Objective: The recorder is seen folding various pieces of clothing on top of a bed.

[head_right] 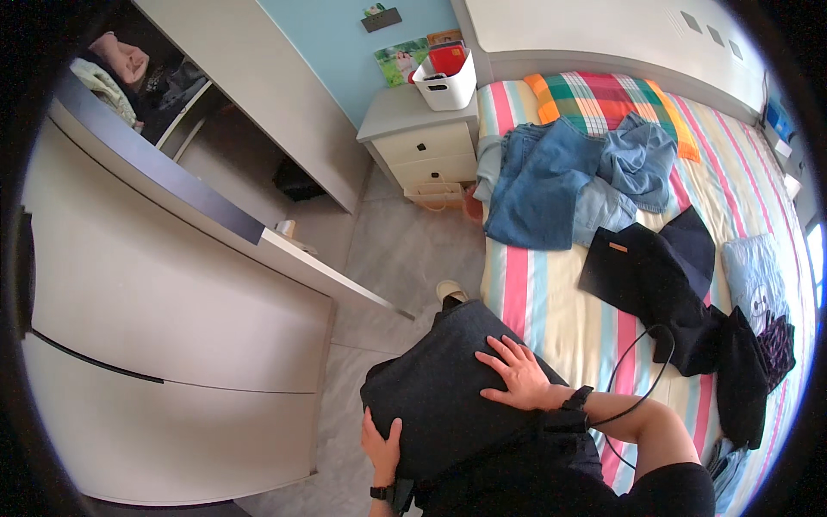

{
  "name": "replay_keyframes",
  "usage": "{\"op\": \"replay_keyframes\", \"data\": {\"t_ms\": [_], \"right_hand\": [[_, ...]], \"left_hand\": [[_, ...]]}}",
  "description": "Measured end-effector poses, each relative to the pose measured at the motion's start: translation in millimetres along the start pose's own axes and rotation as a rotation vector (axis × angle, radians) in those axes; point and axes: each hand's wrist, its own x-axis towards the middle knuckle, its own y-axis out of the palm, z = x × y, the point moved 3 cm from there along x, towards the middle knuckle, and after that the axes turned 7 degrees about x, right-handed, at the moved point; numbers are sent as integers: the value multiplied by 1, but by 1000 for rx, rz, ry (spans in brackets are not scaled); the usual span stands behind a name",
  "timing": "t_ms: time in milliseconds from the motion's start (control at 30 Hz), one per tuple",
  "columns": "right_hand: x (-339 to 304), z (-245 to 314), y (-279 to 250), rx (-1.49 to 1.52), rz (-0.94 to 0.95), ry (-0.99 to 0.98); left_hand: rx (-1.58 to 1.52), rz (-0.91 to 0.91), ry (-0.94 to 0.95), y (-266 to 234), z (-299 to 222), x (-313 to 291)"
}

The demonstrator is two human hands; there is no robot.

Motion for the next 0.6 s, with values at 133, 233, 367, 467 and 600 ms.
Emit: {"op": "replay_keyframes", "data": {"t_ms": [133,233,367,467,600], "right_hand": [[1,-2,3,-2,7,-6],[2,-3,2,1,7,-4],[3,-3,-1,28,1,14],[7,-2,0,13,7,4],[6,-2,2,30,5,0]], "left_hand": [[-19,4,-21,4,6,-2],[2,-7,4,4,2,2],[-62,-33,43,3,-2,8],[-74,-53,48,5,3,9],[-78,-68,51,5,4,7]]}}
